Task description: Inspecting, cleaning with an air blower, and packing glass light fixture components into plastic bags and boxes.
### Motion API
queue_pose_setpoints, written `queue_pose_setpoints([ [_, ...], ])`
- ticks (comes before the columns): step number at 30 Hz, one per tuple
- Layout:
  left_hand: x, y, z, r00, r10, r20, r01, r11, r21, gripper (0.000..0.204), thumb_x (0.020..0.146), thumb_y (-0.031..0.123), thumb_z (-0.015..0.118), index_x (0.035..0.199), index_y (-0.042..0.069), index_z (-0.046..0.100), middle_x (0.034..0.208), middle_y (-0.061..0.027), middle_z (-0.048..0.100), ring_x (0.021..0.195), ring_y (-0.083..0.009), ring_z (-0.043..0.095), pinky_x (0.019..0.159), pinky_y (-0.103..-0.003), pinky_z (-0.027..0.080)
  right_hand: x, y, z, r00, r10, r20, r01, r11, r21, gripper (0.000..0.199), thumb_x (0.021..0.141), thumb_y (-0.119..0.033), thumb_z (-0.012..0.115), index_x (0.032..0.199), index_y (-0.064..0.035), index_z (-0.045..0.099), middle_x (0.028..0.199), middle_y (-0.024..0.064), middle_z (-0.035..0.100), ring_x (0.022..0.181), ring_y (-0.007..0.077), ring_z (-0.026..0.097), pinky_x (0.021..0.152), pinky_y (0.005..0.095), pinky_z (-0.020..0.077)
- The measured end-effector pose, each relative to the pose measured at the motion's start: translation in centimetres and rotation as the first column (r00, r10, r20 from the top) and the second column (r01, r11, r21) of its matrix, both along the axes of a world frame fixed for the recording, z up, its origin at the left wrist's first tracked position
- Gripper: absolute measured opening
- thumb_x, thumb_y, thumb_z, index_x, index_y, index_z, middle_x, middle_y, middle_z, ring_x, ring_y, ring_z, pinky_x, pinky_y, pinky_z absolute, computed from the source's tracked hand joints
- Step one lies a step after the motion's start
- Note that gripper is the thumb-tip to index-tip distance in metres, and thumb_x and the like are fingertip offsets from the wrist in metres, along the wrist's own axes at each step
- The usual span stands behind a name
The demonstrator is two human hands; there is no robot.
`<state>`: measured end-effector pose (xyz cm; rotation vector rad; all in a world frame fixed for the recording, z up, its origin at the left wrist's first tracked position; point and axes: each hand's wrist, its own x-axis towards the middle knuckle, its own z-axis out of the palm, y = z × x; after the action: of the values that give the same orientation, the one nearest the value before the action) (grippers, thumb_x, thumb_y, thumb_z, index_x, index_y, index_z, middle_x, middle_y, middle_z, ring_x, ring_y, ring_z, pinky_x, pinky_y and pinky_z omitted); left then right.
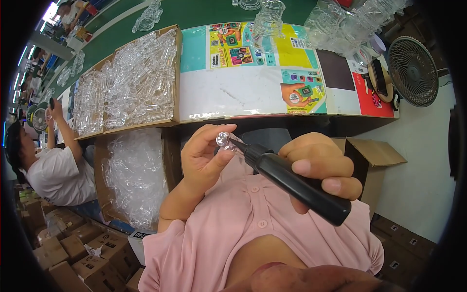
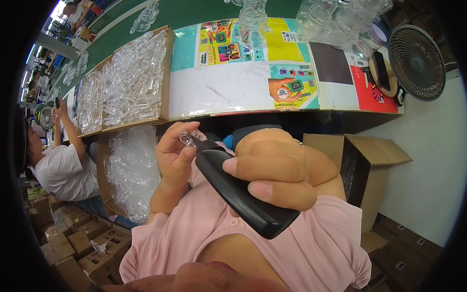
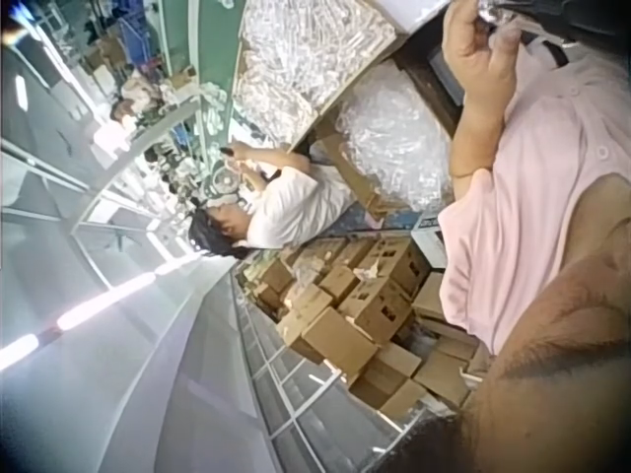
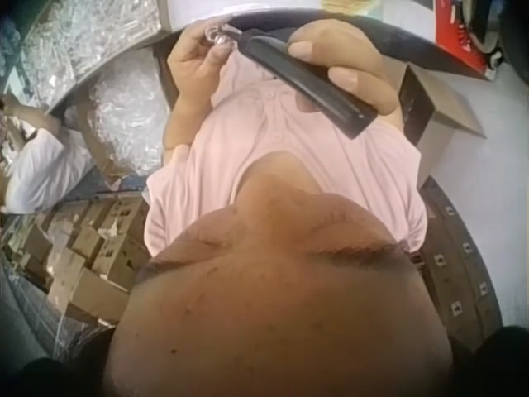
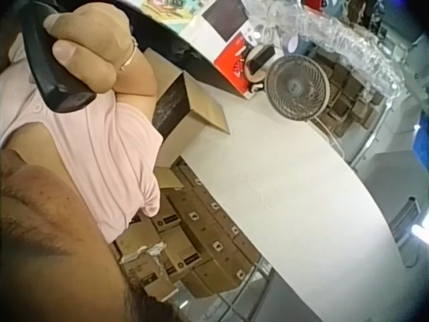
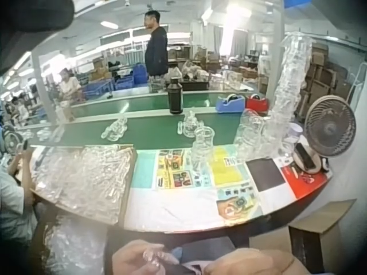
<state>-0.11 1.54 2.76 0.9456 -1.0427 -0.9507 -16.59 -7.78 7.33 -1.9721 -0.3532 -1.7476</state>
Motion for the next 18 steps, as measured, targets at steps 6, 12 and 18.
queue_pose_setpoints([
  [6, 0.2, 0.1, -0.4, 0.991, 0.109, 0.083, -0.106, 0.994, -0.038, 0.039, 0.078, 0.014, 0.070, 0.110, -0.005, 0.057, 0.092, -0.0057, 0.053, 0.082, -0.0107, 0.052, 0.074, -0.021, 0.041, -0.4, -0.7, -0.1, 0.995, 0.083, -0.055, -0.081, 0.995, 0.052, 0.050, 0.084, -0.022, 0.063, 0.116, -0.0003, 0.032, 0.102, 0.0233, 0.049, 0.056, 0.0255, 0.056, 0.043, 0.0340, 0.0502],
  [12, 0.3, -0.1, -0.4, 0.959, 0.194, 0.208, -0.174, 0.979, -0.109, 0.038, 0.075, 0.014, 0.072, 0.107, -0.003, 0.060, 0.091, -0.0084, 0.057, 0.080, -0.0145, 0.053, 0.072, -0.023, 0.042, -2.1, 1.4, 0.8, 0.989, 0.042, -0.144, 0.019, 0.916, 0.400, 0.061, 0.063, -0.003, 0.080, 0.110, -0.0045, 0.042, 0.096, 0.0226, 0.057, 0.078, 0.0266, 0.062, 0.063, 0.0311, 0.0513],
  [18, 0.3, -0.4, -0.3, 0.860, 0.304, 0.410, -0.223, 0.947, -0.233, 0.038, 0.069, 0.011, 0.075, 0.102, -0.001, 0.062, 0.088, -0.0113, 0.060, 0.078, -0.0199, 0.057, 0.070, -0.027, 0.045, -1.3, -1.7, 0.4, 0.991, 0.015, -0.136, 0.057, 0.858, 0.510, 0.046, 0.077, -0.023, 0.069, 0.111, -0.0016, 0.044, 0.090, 0.0149, 0.058, 0.077, 0.0210, 0.060, 0.067, 0.0306, 0.0504],
])
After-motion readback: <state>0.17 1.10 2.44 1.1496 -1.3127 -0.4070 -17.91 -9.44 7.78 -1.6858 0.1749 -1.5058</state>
